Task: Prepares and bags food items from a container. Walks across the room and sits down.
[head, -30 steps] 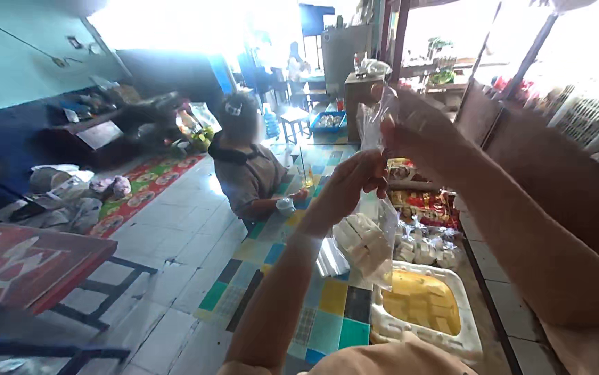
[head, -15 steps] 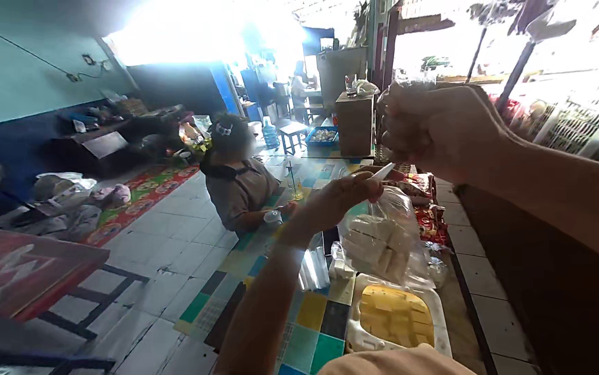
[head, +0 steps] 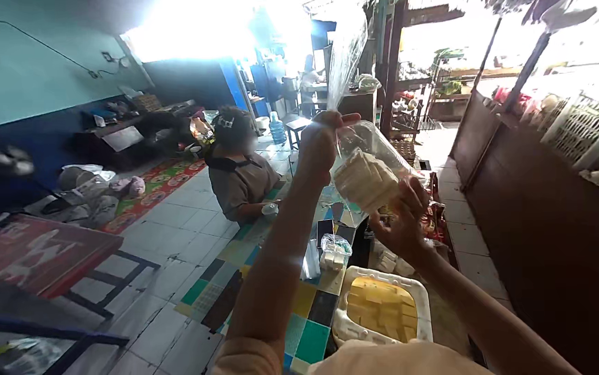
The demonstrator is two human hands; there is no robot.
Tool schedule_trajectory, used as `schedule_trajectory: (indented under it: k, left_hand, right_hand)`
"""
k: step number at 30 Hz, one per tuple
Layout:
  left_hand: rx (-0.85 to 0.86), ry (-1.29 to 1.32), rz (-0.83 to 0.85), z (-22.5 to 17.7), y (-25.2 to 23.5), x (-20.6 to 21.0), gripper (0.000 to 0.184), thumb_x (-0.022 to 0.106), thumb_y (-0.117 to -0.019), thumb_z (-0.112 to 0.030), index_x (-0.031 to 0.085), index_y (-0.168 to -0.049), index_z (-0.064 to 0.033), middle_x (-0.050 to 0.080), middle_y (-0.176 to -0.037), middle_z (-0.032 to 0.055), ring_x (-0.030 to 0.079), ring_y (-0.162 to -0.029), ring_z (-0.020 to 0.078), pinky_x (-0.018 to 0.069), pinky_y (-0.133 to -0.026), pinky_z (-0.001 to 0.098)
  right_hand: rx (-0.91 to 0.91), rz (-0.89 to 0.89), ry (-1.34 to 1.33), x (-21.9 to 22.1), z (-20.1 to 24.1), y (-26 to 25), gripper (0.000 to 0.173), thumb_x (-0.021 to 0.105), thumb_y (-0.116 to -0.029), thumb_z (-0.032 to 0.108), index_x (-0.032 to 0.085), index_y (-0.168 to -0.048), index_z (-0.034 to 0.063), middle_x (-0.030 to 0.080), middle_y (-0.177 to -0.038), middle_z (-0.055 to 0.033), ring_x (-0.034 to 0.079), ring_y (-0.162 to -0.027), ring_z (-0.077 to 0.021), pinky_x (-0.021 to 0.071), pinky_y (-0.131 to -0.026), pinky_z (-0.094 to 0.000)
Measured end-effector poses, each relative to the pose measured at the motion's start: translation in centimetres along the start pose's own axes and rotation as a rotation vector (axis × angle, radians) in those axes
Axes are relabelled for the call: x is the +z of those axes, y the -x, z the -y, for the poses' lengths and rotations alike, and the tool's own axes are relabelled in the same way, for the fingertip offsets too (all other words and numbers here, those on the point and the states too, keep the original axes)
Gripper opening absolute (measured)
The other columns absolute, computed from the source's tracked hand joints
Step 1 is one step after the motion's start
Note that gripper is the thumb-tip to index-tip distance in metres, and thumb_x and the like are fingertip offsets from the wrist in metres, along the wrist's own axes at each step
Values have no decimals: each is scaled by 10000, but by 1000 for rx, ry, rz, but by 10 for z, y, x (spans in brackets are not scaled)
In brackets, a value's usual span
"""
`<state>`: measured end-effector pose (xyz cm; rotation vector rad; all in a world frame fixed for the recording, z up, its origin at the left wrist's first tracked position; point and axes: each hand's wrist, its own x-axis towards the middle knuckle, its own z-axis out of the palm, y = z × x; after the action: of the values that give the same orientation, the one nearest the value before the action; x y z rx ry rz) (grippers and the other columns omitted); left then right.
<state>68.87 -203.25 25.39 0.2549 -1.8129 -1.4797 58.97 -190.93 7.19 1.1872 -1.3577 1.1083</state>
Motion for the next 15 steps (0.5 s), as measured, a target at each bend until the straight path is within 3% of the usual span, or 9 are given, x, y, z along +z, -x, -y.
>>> schedule_trajectory:
  k: [2, 4, 6, 7, 9, 11, 12, 13, 15]
  left_hand:
    - [-71, 20, -5, -5, 9, 11, 260, 328, -1097, -129, 577, -1039, -77, 713, -1153, 24, 656, -1073, 98, 522, -890, 312]
    - [-105, 67, 59, -7, 17, 14, 253, 336, -1100, -142, 585, -1083, -95, 677, -1252, 6, 597, -1194, 104, 483, -974, 350]
    - [-77, 78, 160, -7, 20, 10, 263, 321, -1094, -130, 581, -1090, -92, 666, -1279, 7, 580, -1210, 88, 459, -1007, 333]
    - [-54, 71, 209, -5, 21, 8, 275, 317, -1093, -130, 587, -1102, -80, 675, -1275, 16, 600, -1196, 83, 474, -1006, 317]
    - [-26, 65, 280, 2, 24, 5, 275, 316, -1087, -135, 585, -1091, -78, 701, -1230, 19, 641, -1140, 76, 514, -964, 295]
    - [11, 77, 326, 9, 29, 2, 281, 317, -1082, -137, 591, -1090, -76, 706, -1234, 24, 636, -1166, 81, 508, -990, 297]
    - [42, 81, 336, 13, 32, 3, 289, 313, -1082, -136, 593, -1095, -66, 702, -1246, 33, 622, -1201, 89, 494, -1021, 305]
    - [72, 84, 320, 16, 36, 6, 292, 300, -1078, -130, 586, -1075, -70, 704, -1244, 33, 609, -1226, 91, 477, -1044, 309]
    - [87, 113, 215, 20, 43, 16, 311, 288, -1085, -116, 590, -1064, -47, 711, -1223, 45, 590, -1256, 102, 444, -1085, 328]
  right_hand:
    - [21, -83, -28, 13, -9, 5, 490, 677, -961, 274, 403, -1362, 207, 368, -1574, 16, 183, -1559, -135, 79, -1283, -432]
    - [124, -144, -144, 10, -16, 1, 563, 757, -893, 288, 420, -1327, 167, 470, -1509, -61, 329, -1508, -168, 215, -1256, -434]
    - [331, -125, -383, -2, -10, 1, 711, 824, -852, 352, 435, -1361, 45, 544, -1462, -119, 496, -1390, -136, 410, -1157, -349]
    - [497, -97, -552, -9, -2, 3, 794, 791, -874, 428, 410, -1414, -14, 575, -1404, -79, 558, -1284, -69, 473, -1085, -286]
    - [970, -18, -926, -27, 18, -2, 905, 684, -877, 651, 363, -1466, 44, 642, -1203, 78, 644, -1044, 12, 567, -893, -223]
    - [1356, 67, -1329, -40, 29, -10, 634, 514, -961, 688, 513, -1299, 152, 713, -991, 31, 698, -826, -59, 604, -710, -263]
    - [1475, 109, -1555, -41, 32, -5, 487, 525, -988, 617, 621, -1143, 166, 741, -877, 19, 682, -687, -46, 577, -619, -219]
    - [1563, 115, -1758, -41, 36, 3, 320, 586, -1003, 394, 694, -1064, 98, 744, -817, -17, 652, -592, -51, 555, -570, -190]
    - [1690, 205, -1630, -40, 48, 12, 275, 363, -1097, 171, 593, -1170, 39, 761, -968, -66, 677, -670, -63, 551, -632, -187]
